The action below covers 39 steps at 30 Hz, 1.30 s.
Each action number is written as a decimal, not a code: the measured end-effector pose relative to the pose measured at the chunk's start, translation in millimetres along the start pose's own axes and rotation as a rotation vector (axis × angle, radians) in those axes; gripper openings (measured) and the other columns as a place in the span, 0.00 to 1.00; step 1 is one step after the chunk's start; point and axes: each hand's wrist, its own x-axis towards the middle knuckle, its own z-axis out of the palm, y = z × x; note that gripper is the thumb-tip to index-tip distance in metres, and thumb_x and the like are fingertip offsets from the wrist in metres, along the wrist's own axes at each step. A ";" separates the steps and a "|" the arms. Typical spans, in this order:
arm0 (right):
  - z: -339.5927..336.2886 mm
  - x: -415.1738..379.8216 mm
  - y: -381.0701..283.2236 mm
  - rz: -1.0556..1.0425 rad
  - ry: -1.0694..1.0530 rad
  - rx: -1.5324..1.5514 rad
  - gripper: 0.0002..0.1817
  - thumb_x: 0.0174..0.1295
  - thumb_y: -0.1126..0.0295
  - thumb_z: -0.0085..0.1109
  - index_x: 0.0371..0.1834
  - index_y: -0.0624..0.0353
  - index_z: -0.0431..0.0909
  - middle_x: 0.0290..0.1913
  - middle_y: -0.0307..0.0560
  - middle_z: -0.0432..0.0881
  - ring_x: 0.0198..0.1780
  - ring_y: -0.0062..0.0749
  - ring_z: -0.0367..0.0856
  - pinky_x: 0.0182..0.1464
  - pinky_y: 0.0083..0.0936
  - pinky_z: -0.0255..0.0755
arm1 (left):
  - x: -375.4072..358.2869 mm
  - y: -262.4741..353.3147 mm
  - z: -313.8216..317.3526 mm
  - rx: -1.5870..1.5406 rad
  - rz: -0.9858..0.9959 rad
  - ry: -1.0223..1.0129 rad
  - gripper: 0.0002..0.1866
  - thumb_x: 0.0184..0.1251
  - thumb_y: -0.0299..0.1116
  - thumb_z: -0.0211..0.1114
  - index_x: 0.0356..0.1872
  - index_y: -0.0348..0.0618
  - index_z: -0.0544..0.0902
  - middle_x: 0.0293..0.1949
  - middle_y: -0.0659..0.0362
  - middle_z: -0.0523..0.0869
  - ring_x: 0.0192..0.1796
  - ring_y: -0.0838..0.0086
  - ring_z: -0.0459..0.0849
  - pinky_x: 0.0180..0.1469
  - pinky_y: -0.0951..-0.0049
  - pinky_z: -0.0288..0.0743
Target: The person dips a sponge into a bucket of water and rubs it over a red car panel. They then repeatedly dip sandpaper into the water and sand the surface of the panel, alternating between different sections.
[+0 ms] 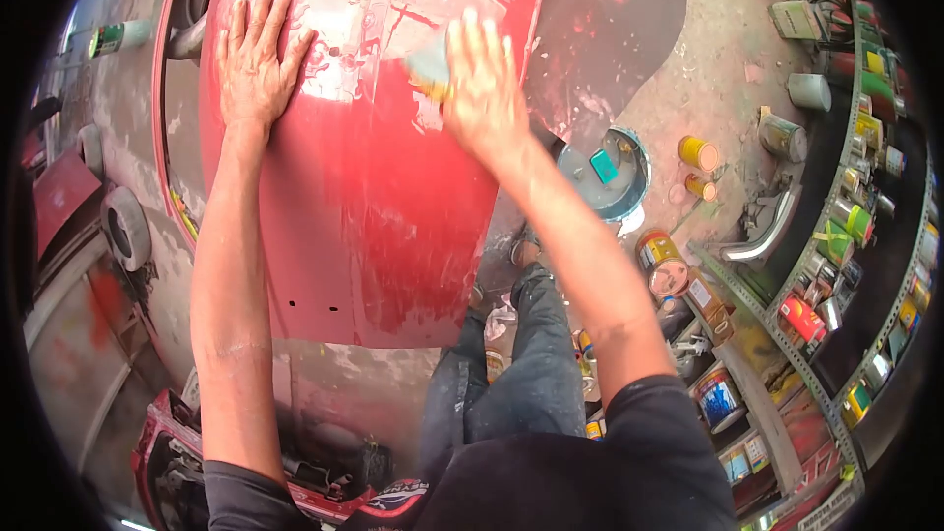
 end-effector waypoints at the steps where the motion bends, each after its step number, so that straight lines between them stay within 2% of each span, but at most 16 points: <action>1: 5.0 26.2 10.6 0.005 0.077 -0.009 0.35 0.63 0.73 0.56 0.75 0.74 0.65 0.79 0.71 0.63 0.78 0.70 0.63 0.77 0.61 0.59 | 0.8 -0.2 0.8 -0.003 -0.002 -0.009 0.36 0.76 0.66 0.53 0.81 0.68 0.67 0.82 0.66 0.64 0.84 0.61 0.56 0.82 0.49 0.51; 2: 6.7 49.4 27.2 -0.050 0.100 -0.113 0.32 0.63 0.73 0.56 0.72 0.74 0.68 0.77 0.72 0.66 0.75 0.70 0.66 0.75 0.56 0.64 | 1.0 -0.3 0.8 -0.004 -0.005 -0.020 0.36 0.76 0.66 0.53 0.81 0.68 0.66 0.83 0.67 0.63 0.85 0.62 0.55 0.83 0.49 0.50; 5: 8.1 90.7 43.4 -0.010 0.088 -0.077 0.34 0.63 0.73 0.57 0.75 0.72 0.66 0.76 0.71 0.67 0.77 0.66 0.65 0.78 0.54 0.62 | 3.9 0.8 -1.2 0.006 -0.006 -0.050 0.36 0.76 0.66 0.53 0.81 0.68 0.67 0.83 0.68 0.63 0.85 0.62 0.55 0.83 0.48 0.50; 10: 0.1 36.2 7.8 -0.013 -0.007 -0.114 0.34 0.65 0.71 0.56 0.74 0.74 0.65 0.75 0.71 0.68 0.77 0.67 0.64 0.80 0.52 0.58 | 0.2 0.9 -3.7 -0.009 -0.001 -0.041 0.36 0.76 0.65 0.55 0.81 0.68 0.67 0.82 0.67 0.64 0.84 0.60 0.57 0.82 0.47 0.52; 13: -4.0 40.5 15.7 -0.037 -0.047 -0.109 0.34 0.66 0.69 0.56 0.75 0.75 0.64 0.76 0.73 0.66 0.78 0.68 0.63 0.81 0.53 0.56 | 0.5 2.0 -6.5 -0.008 -0.012 -0.059 0.37 0.76 0.65 0.55 0.81 0.68 0.66 0.83 0.67 0.64 0.85 0.60 0.56 0.82 0.48 0.50; 16: 4.9 96.7 46.2 -0.019 0.007 -0.049 0.37 0.65 0.70 0.55 0.78 0.75 0.61 0.77 0.76 0.62 0.78 0.71 0.61 0.79 0.58 0.58 | 0.2 1.3 -5.2 -0.004 -0.013 -0.070 0.36 0.76 0.65 0.55 0.81 0.67 0.66 0.83 0.67 0.63 0.85 0.60 0.55 0.83 0.49 0.48; 19: 17.7 145.0 72.9 -0.046 0.059 0.017 0.23 0.67 0.62 0.57 0.64 0.53 0.79 0.62 0.68 0.79 0.70 0.59 0.74 0.68 0.62 0.68 | 1.4 2.3 -7.0 0.004 -0.014 -0.084 0.36 0.76 0.64 0.55 0.81 0.67 0.66 0.83 0.67 0.63 0.85 0.60 0.55 0.83 0.49 0.48; 22: 11.8 94.5 35.2 0.057 0.037 -0.029 0.35 0.67 0.68 0.55 0.77 0.73 0.62 0.78 0.75 0.62 0.79 0.69 0.61 0.80 0.57 0.55 | 3.4 3.6 -8.7 -0.020 -0.014 -0.082 0.36 0.76 0.64 0.55 0.81 0.67 0.66 0.83 0.67 0.63 0.85 0.60 0.56 0.83 0.49 0.48; 24: 5.6 47.4 16.9 0.014 -0.019 -0.037 0.35 0.71 0.63 0.54 0.78 0.72 0.61 0.79 0.74 0.61 0.79 0.70 0.60 0.79 0.59 0.57 | -0.9 2.9 -7.8 -0.029 -0.025 -0.080 0.36 0.76 0.64 0.56 0.81 0.67 0.66 0.83 0.66 0.64 0.84 0.60 0.57 0.83 0.49 0.49; 26: 6.6 49.2 27.3 -0.025 -0.042 -0.073 0.39 0.74 0.53 0.54 0.78 0.73 0.62 0.78 0.75 0.62 0.79 0.71 0.60 0.78 0.59 0.58 | -0.3 3.6 -7.5 -0.034 -0.022 -0.060 0.36 0.75 0.64 0.56 0.81 0.67 0.66 0.82 0.66 0.64 0.84 0.59 0.57 0.82 0.48 0.49; 28: 8.9 90.8 44.0 0.020 0.020 -0.081 0.38 0.71 0.57 0.57 0.77 0.73 0.63 0.78 0.74 0.63 0.80 0.68 0.60 0.78 0.58 0.59 | -0.8 3.7 -8.3 -0.038 -0.021 -0.062 0.36 0.75 0.64 0.56 0.81 0.68 0.66 0.82 0.66 0.64 0.84 0.59 0.57 0.82 0.48 0.50; 30: -2.1 138.9 60.9 0.060 -0.046 -0.049 0.38 0.71 0.58 0.57 0.77 0.73 0.62 0.77 0.74 0.64 0.79 0.67 0.61 0.78 0.57 0.60 | 2.0 2.6 -8.2 -0.028 -0.020 -0.067 0.36 0.75 0.64 0.56 0.81 0.68 0.66 0.82 0.67 0.64 0.84 0.59 0.57 0.82 0.48 0.50; 32: -33.8 166.2 56.3 0.246 -0.156 0.108 0.22 0.68 0.62 0.54 0.63 0.57 0.79 0.61 0.67 0.79 0.63 0.62 0.77 0.65 0.62 0.69 | 1.8 2.7 -7.9 -0.018 -0.020 -0.077 0.36 0.75 0.64 0.56 0.81 0.68 0.66 0.83 0.67 0.64 0.84 0.60 0.57 0.82 0.48 0.49; 35: -22.2 156.3 75.2 0.020 0.057 0.137 0.23 0.69 0.59 0.56 0.64 0.57 0.79 0.58 0.66 0.81 0.59 0.64 0.78 0.62 0.61 0.71 | 2.5 3.3 -7.0 -0.017 -0.022 -0.083 0.36 0.75 0.64 0.56 0.81 0.68 0.66 0.83 0.67 0.63 0.85 0.60 0.56 0.82 0.48 0.49; 38: 7.1 86.1 59.8 -0.078 0.038 -0.068 0.34 0.70 0.66 0.57 0.77 0.72 0.64 0.77 0.72 0.65 0.78 0.69 0.63 0.78 0.56 0.60 | -2.4 2.0 -7.9 -0.019 -0.026 -0.087 0.36 0.75 0.65 0.56 0.81 0.68 0.66 0.83 0.68 0.63 0.85 0.60 0.56 0.83 0.48 0.49; 39: 4.4 56.8 40.7 -0.062 0.008 -0.064 0.35 0.69 0.68 0.57 0.78 0.72 0.62 0.77 0.72 0.64 0.78 0.68 0.63 0.78 0.55 0.60 | -2.5 2.7 -8.1 -0.016 -0.027 -0.088 0.36 0.76 0.65 0.55 0.81 0.68 0.66 0.83 0.68 0.63 0.85 0.61 0.56 0.83 0.48 0.49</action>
